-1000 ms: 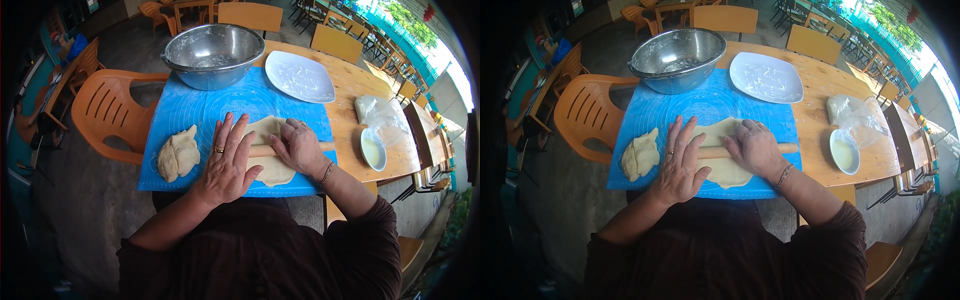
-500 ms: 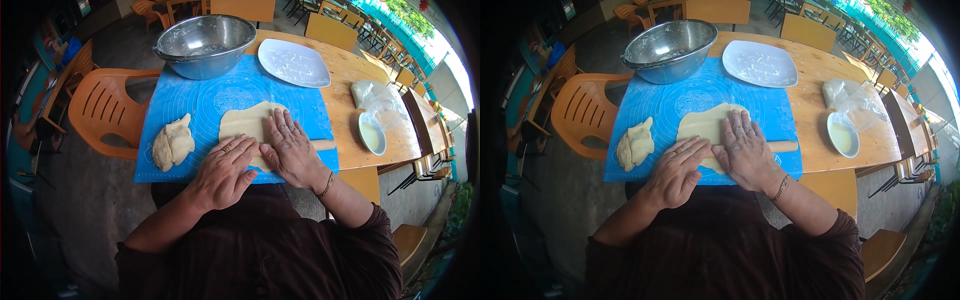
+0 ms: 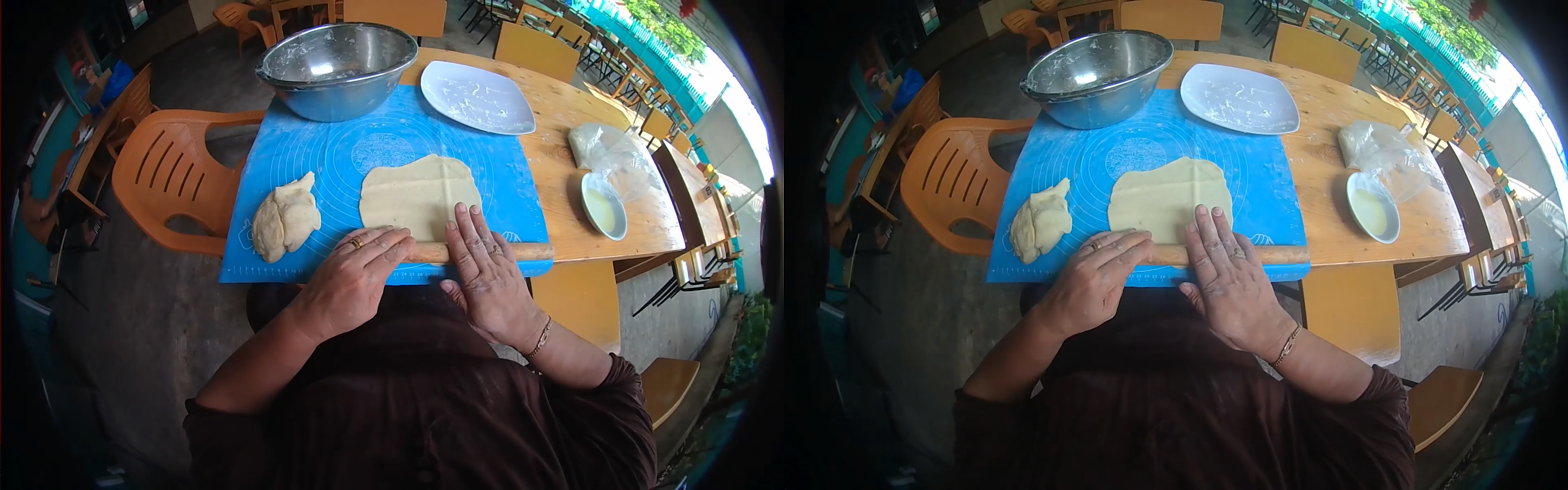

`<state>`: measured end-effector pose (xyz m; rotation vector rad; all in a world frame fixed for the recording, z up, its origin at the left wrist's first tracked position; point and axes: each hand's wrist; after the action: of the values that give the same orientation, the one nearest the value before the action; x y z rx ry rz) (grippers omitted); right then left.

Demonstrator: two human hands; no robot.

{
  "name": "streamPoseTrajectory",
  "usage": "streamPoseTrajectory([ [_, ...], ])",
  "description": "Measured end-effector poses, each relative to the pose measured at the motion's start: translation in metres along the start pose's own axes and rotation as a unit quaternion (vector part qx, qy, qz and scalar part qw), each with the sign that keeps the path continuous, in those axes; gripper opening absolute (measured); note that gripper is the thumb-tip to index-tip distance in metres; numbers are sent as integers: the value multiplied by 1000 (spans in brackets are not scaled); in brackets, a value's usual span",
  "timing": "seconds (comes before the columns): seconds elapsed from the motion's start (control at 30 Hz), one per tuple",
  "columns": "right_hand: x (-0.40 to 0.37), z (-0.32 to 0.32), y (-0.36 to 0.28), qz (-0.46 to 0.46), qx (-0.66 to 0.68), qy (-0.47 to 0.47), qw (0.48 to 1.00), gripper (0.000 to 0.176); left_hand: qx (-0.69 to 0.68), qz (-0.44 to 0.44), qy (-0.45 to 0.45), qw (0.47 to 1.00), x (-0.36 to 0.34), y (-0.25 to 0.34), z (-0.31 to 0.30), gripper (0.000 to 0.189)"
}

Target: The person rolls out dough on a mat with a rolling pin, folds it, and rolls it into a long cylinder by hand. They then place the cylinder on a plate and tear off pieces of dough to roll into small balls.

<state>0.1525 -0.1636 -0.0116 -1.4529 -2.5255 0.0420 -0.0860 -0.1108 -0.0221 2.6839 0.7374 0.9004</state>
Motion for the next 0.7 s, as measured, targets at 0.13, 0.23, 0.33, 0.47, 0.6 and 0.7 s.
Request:
streamPoseTrajectory([
  [0.13,-11,6,-1,-22,-25,7,999,75,26,15,44,999,-6,1,5,28],
  [0.23,-20,11,5,-51,-29,18,998,70,22,31,64,997,-9,3,5,26],
  [0.33,-33,21,22,-107,-50,56,991,68,14,41,80,996,-14,6,10,24],
  [0.47,-33,6,30,-60,18,128,990,63,-8,35,96,995,-23,7,16,25],
  [0.6,-36,-27,43,11,92,81,992,49,-45,23,88,995,-26,20,6,30],
  [0.7,-25,-57,38,7,141,82,987,40,-78,5,73,994,-17,30,-14,33],
])
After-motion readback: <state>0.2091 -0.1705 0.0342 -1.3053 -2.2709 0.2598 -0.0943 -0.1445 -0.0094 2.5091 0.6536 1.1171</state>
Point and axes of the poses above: each hand's wrist, its own x-axis towards the middle knuckle, its own z-axis out of the palm, y = z × x, and after that the axes turned 4 degrees about -y, right-handed
